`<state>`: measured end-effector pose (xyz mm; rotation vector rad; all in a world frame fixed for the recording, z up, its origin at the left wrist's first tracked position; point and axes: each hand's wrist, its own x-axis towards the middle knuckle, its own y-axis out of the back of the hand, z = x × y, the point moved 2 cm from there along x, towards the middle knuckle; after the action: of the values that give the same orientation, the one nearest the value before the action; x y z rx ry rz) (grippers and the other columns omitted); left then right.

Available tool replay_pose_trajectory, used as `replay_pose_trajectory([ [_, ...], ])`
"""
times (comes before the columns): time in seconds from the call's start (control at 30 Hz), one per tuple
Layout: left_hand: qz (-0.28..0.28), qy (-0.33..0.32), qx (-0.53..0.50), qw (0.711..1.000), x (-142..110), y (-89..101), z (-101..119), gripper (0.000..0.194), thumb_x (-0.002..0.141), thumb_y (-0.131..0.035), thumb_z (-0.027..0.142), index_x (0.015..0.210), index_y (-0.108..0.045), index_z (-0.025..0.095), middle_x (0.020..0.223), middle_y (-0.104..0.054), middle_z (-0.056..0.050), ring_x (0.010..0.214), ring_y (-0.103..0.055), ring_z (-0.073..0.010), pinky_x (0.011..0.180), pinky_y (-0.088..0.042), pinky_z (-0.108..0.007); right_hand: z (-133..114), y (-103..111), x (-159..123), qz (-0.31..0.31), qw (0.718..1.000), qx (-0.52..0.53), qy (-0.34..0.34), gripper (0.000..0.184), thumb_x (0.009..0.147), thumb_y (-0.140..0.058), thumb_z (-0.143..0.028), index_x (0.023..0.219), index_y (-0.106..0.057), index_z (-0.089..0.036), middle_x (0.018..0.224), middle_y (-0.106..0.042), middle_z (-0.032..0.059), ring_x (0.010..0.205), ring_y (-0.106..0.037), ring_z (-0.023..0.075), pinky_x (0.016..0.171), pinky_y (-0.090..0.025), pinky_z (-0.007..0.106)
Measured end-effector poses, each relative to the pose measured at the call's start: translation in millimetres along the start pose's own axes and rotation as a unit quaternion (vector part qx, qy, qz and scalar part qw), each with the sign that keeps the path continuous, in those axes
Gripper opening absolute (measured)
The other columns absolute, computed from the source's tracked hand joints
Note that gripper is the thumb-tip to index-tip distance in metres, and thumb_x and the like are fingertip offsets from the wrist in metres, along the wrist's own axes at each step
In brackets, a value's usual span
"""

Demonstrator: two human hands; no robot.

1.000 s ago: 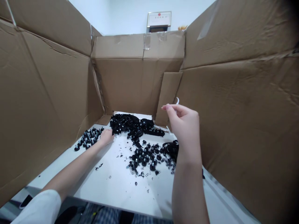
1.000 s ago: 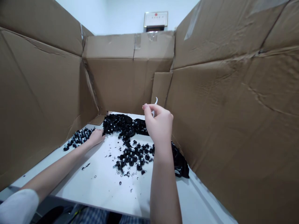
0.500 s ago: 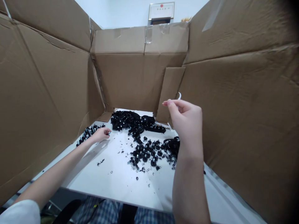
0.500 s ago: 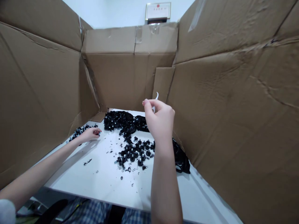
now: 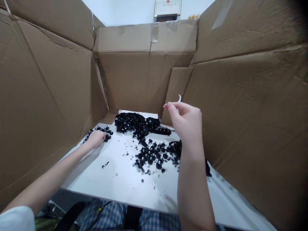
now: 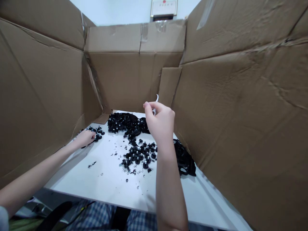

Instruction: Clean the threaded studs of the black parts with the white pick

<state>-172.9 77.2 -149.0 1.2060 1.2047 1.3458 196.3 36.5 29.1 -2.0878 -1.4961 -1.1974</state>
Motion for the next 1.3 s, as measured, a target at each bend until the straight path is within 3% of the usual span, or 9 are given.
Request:
replay_pose_trajectory([
  [0.23, -0.005, -0.03, -0.006, 1.0, 0, 12.4, 29, 0.035, 0.092, -0.059, 0.035, 0.122, -0.057, 0.016, 0.124, -0.06, -0.011, 0.106, -0.061, -0.0231, 0.089, -0.053, -0.045, -1, 0, 0, 0.007, 1.0, 0.01, 0.012, 0.023, 0.082, -0.059, -0.031, 0.071, -0.074, -0.018, 0.05, -0.052, -0.0045, 0.046, -0.038, 0.0079, 0.054, -0.033, 0.028],
  [0.33, -0.016, -0.102, -0.051, 0.993, -20, 14.3, 69, 0.032, 0.092, -0.057, 0.034, 0.118, -0.059, 0.015, 0.122, -0.061, -0.011, 0.107, -0.061, -0.0233, 0.091, -0.052, -0.046, 0, -1, 1, 0.01, 1.0, 0.013, 0.02, 0.022, 0.082, -0.059, -0.031, 0.071, -0.074, -0.019, 0.048, -0.05, -0.0051, 0.047, -0.038, 0.0079, 0.054, -0.033, 0.028],
  [0.5, -0.1, -0.295, -0.143, 0.939, -56, 5.5, 152, 0.03, 0.092, -0.051, 0.03, 0.117, -0.063, 0.021, 0.115, -0.066, -0.007, 0.095, -0.065, -0.0174, 0.082, -0.051, -0.027, 1, -3, 0, 0.005, 1.0, 0.013, 0.021, 0.022, 0.082, -0.059, -0.03, 0.072, -0.075, -0.018, 0.052, -0.055, -0.0042, 0.048, -0.04, 0.0074, 0.055, -0.033, 0.027],
  [0.6, -0.134, -0.345, -0.152, 0.916, -58, 1.2, 174, 0.019, 0.085, -0.056, 0.021, 0.099, -0.068, 0.017, 0.103, -0.066, -0.009, 0.081, -0.064, -0.0173, 0.071, -0.05, -0.026, -2, -2, -2, -0.003, 1.0, 0.022, 0.02, 0.023, 0.083, -0.059, -0.03, 0.073, -0.075, -0.018, 0.056, -0.06, -0.0029, 0.05, -0.044, 0.0083, 0.055, -0.035, 0.027],
  [0.77, -0.176, -0.378, -0.147, 0.897, -49, 0.3, 169, 0.01, 0.076, -0.062, 0.014, 0.085, -0.065, 0.017, 0.089, -0.065, -0.005, 0.071, -0.059, -0.0149, 0.063, -0.045, -0.024, -5, -2, -3, -0.01, 0.999, 0.029, 0.018, 0.023, 0.084, -0.058, -0.03, 0.074, -0.075, -0.018, 0.062, -0.067, -0.0009, 0.055, -0.051, 0.01, 0.059, -0.039, 0.026],
  [1.03, -0.178, -0.347, -0.174, 0.904, -53, 13.3, 159, 0.011, 0.068, -0.06, 0.007, 0.069, -0.054, 0.017, 0.074, -0.057, -0.002, 0.059, -0.05, -0.0133, 0.054, -0.038, -0.025, -4, -9, -3, -0.028, 0.999, 0.017, 0.013, 0.022, 0.084, -0.057, -0.029, 0.077, -0.074, -0.018, 0.072, -0.073, 0.0006, 0.053, -0.053, 0.0101, 0.061, -0.043, 0.028],
  [1.1, -0.158, -0.338, -0.215, 0.903, -49, 32.0, 152, 0.007, 0.074, -0.062, 0.017, 0.079, -0.058, 0.017, 0.082, -0.059, -0.002, 0.062, -0.054, -0.0131, 0.057, -0.043, -0.025, -5, -9, -4, -0.025, 0.999, 0.016, 0.012, 0.02, 0.083, -0.058, -0.029, 0.079, -0.075, -0.019, 0.076, -0.075, 0.0019, 0.058, -0.057, 0.0118, 0.066, -0.046, 0.029],
  [1.23, -0.051, -0.306, -0.333, 0.891, -42, 92.9, 145, 0.035, 0.086, -0.059, 0.041, 0.116, -0.054, 0.022, 0.096, -0.057, -0.003, 0.077, -0.057, -0.0134, 0.069, -0.05, -0.027, -7, -8, -4, -0.025, 0.999, 0.035, 0.023, 0.017, 0.084, -0.061, -0.029, 0.085, -0.074, -0.018, 0.083, -0.076, 0.0044, 0.075, -0.067, 0.016, 0.077, -0.051, 0.031],
  [1.3, 0.039, -0.264, -0.471, 0.84, -44, 126.2, 147, 0.035, 0.08, -0.069, 0.041, 0.108, -0.061, 0.022, 0.087, -0.055, -0.001, 0.069, -0.053, -0.0119, 0.063, -0.048, -0.025, -10, -8, -6, -0.047, 0.995, 0.059, 0.068, 0.017, 0.084, -0.063, -0.031, 0.088, -0.073, -0.019, 0.09, -0.076, 0.0047, 0.081, -0.069, 0.0165, 0.08, -0.053, 0.032],
])
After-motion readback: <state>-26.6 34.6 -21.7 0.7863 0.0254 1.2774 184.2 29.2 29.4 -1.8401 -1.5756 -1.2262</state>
